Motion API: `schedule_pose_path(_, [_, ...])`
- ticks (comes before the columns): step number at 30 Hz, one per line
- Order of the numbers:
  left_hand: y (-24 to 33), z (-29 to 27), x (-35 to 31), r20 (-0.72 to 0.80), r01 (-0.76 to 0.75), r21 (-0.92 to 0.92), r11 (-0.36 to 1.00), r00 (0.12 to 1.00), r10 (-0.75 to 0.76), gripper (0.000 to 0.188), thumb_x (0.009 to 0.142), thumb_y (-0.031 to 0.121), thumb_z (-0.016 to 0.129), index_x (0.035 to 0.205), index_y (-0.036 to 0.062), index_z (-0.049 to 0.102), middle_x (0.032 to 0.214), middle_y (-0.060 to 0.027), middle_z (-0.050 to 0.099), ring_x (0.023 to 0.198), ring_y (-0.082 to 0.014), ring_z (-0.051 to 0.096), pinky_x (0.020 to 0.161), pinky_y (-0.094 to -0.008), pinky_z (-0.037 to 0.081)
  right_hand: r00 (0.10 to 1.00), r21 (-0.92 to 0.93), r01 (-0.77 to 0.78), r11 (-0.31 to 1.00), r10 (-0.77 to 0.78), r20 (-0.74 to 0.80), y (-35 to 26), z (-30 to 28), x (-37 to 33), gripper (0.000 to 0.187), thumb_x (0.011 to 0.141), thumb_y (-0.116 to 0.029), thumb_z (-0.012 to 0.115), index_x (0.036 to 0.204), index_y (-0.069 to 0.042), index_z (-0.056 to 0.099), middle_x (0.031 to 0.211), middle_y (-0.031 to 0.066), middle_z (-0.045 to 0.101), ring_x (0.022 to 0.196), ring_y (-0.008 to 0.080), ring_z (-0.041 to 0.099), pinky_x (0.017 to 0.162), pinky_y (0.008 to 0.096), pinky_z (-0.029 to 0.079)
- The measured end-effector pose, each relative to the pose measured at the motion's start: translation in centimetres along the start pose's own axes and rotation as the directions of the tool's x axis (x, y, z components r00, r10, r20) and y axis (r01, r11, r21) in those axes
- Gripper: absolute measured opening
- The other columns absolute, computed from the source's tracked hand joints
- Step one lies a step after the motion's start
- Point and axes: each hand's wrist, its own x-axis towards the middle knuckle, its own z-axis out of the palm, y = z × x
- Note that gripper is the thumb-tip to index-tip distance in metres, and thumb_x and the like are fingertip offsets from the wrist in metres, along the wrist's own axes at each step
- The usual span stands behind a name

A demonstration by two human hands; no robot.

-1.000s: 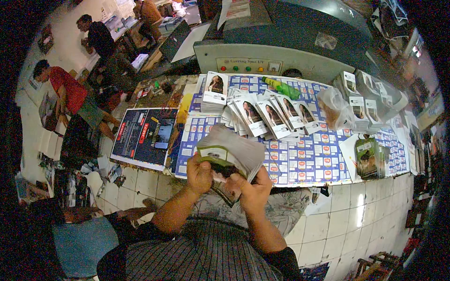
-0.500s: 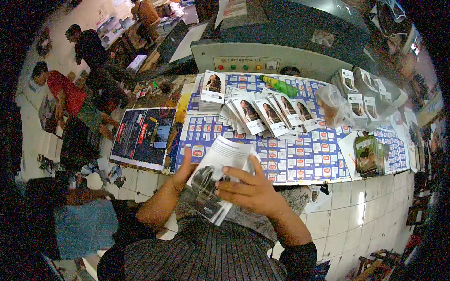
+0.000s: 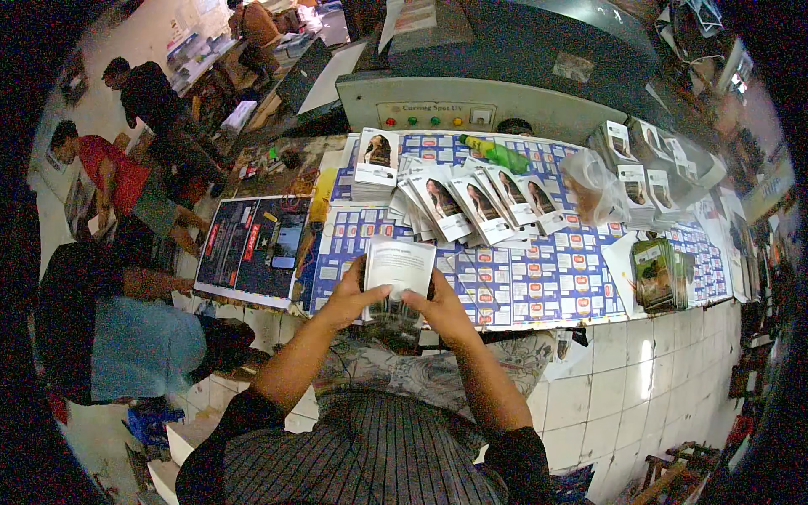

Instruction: The person organizes and stacks printed cardboard packaging sheets by hand on a workshop table, aligning the sheets into a neat bundle.

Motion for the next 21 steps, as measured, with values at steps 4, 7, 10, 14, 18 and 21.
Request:
schedule_pose_path(4, [-2.4, -1.2, 0.8, 0.034, -0.204, 0.3, 0.932, 0.978, 0.204, 0.086, 0.088, 0.014, 0.075, 0.154, 0.006, 0.021, 0.144, -0.0139, 0.046, 0.134, -0.024, 0.045, 0.112, -0.0385, 0.035, 0.978, -0.014, 0.208, 0.978, -0.208, 0.021, 2.8, -0.4, 1.7, 0.081, 0.085, -0.013, 0.077, 0.149, 0.003, 0.03, 0.14, 0.0179, 0.052, 0.127, 0.0244, 0.052, 0.109, 0.0363, 0.039])
schedule_pose_path(7, [-5.3, -2.0, 0.9, 0.069, -0.104, 0.259, 0.96, 0.994, 0.089, 0.11, 0.085, 0.014, 0.077, 0.159, 0.0092, -0.004, 0.16, -0.0156, 0.025, 0.147, -0.0255, 0.027, 0.117, -0.0394, 0.028, 0.996, -0.018, 0.078, 0.997, -0.078, 0.044, 4.9, -0.6, 1.8, 0.097, 0.084, -0.007, 0.076, 0.157, -0.002, 0.012, 0.144, 0.0175, 0.049, 0.134, 0.0249, 0.047, 0.112, 0.0358, 0.035])
schedule_pose_path(10, [-6.5, -1.8, 0.3, 0.08, -0.185, 0.17, 0.968, 0.982, 0.174, 0.119, 0.083, 0.017, 0.081, 0.159, 0.0095, -0.01, 0.164, -0.0157, 0.015, 0.149, -0.0264, 0.022, 0.117, -0.0405, 0.027, 0.999, 0.029, -0.009, 1.0, 0.007, 0.051, 6.1, -0.7, 1.8, 0.106, 0.083, -0.004, 0.075, 0.16, -0.006, 0.002, 0.148, 0.0168, 0.045, 0.137, 0.0247, 0.043, 0.113, 0.0367, 0.034])
schedule_pose_path(14, [-6.6, -0.6, 0.9, 0.094, -0.271, 0.326, 0.906, 0.963, 0.254, 0.128, 0.08, 0.026, 0.084, 0.157, 0.0116, -0.017, 0.164, -0.0156, 0.015, 0.149, -0.0276, 0.022, 0.118, -0.0415, 0.026, 0.995, 0.011, 0.093, 0.996, -0.092, -0.031, 6.8, 0.4, 1.8, 0.115, 0.079, -0.006, 0.079, 0.16, -0.009, -0.002, 0.154, 0.0174, 0.037, 0.138, 0.0249, 0.041, 0.114, 0.0388, 0.034])
schedule_pose_path(18, [-6.3, -1.9, 1.4, 0.174, -0.267, 0.122, 0.956, 0.954, 0.244, 0.134, 0.077, 0.038, 0.086, 0.157, 0.0143, -0.019, 0.163, -0.0152, 0.017, 0.148, -0.0281, 0.025, 0.117, -0.0418, 0.026, 0.997, 0.213, -0.01, 0.977, -0.006, 0.073, 4.4, 0.1, 2.0, 0.12, 0.075, -0.01, 0.083, 0.16, -0.009, -0.002, 0.156, 0.0183, 0.034, 0.14, 0.0253, 0.039, 0.113, 0.0386, 0.034])
schedule_pose_path(21, [-6.4, -1.9, 2.5, 0.185, -0.238, 0.121, 0.964, 0.959, 0.214, 0.131, 0.078, 0.035, 0.084, 0.157, 0.0148, -0.018, 0.163, -0.0153, 0.018, 0.147, -0.0273, 0.027, 0.117, -0.0416, 0.027, 0.997, 0.173, 0.047, 0.984, -0.057, 0.054, 4.5, -0.7, 2.8, 0.121, 0.075, -0.012, 0.084, 0.16, -0.009, -0.002, 0.155, 0.0174, 0.035, 0.139, 0.0262, 0.04, 0.112, 0.0387, 0.036])
